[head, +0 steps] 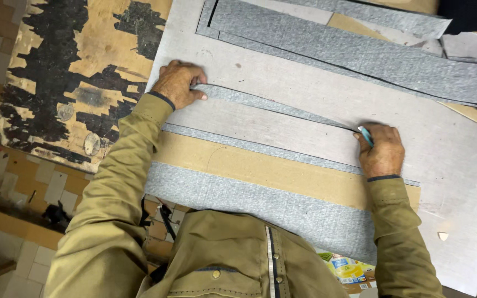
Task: The person uses a cardboard template and a utility knife to cut multiple rectangular strips from a large piece of gray fabric on a work table. The person repeatedly positions the template, cuts along its edges, and removes the cut pieces.
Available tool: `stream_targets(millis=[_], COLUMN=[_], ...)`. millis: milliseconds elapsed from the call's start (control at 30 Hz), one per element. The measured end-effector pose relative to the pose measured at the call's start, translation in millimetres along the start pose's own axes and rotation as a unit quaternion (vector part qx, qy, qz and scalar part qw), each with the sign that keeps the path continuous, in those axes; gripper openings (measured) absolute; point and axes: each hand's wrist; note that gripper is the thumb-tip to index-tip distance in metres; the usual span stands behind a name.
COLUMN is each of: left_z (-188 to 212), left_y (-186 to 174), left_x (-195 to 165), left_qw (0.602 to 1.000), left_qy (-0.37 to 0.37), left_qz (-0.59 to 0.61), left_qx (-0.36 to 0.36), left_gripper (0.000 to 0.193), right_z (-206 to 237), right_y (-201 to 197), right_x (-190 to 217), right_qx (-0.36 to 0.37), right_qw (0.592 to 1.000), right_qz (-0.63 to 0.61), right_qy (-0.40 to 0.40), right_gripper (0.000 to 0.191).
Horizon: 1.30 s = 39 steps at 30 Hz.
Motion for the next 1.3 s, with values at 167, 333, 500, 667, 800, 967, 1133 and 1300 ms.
stream_targets(millis=[167,333,500,667,800,967,1133,1300], left_z=[-7.4,-9.8,-47.3,-85.2,-60.8,53.7,130.0,135.2], left_y=[-22.5,-59.8,-124.6,-160.6,-122.1,-8.3,76.2,111.9], left_x=[1.8,17.5,-9.9,-54.9,-52.6,-9.5,46.0,86.9], left_qw=[0.983,0.988,0.990,0.983,0.969,0.952,0.965,0.954], left_qy=[0.132,0.128,0.083,0.019,0.179,0.293,0.173,0.106], left_qz=[-0.118,0.073,0.118,-0.007,-0.031,-0.085,-0.189,-0.274], left_qx=[-0.044,0.043,-0.010,-0.182,-0.166,0.027,-0.052,-0.055], left_gripper=[0.034,0.025,0.018,0.040,0.045,0.054,0.082,0.073], right_z=[-10.3,-33.7,-120.3,-189.7,-149.9,2.6,133.5,175.6], right_y=[-7.0,-16.0,-60.1,-95.8,-87.5,-80.0,-75.5,-66.5], right_x=[2.8,-5.8,-24.3,-24.8,-21.5,-19.0,-25.4,-12.2], right_qx=[0.024,0.040,-0.037,-0.099,-0.110,-0.029,-0.048,-0.024], right_qw=[0.998,0.997,0.993,0.982,0.982,0.994,0.947,0.960], right_qz=[0.061,0.064,0.108,0.163,0.149,0.100,-0.077,-0.076], right_qy=[-0.018,-0.010,-0.029,-0.004,-0.024,0.035,0.308,0.268], right_gripper=[0.028,0.030,0.027,0.017,0.022,0.020,0.028,0.040])
Point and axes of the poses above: each hand's wrist, its own z-axis away from the middle knuckle, its own y-axis out of the palm, x = y × z, and after that the axes turned 13 degrees about x, right-handed
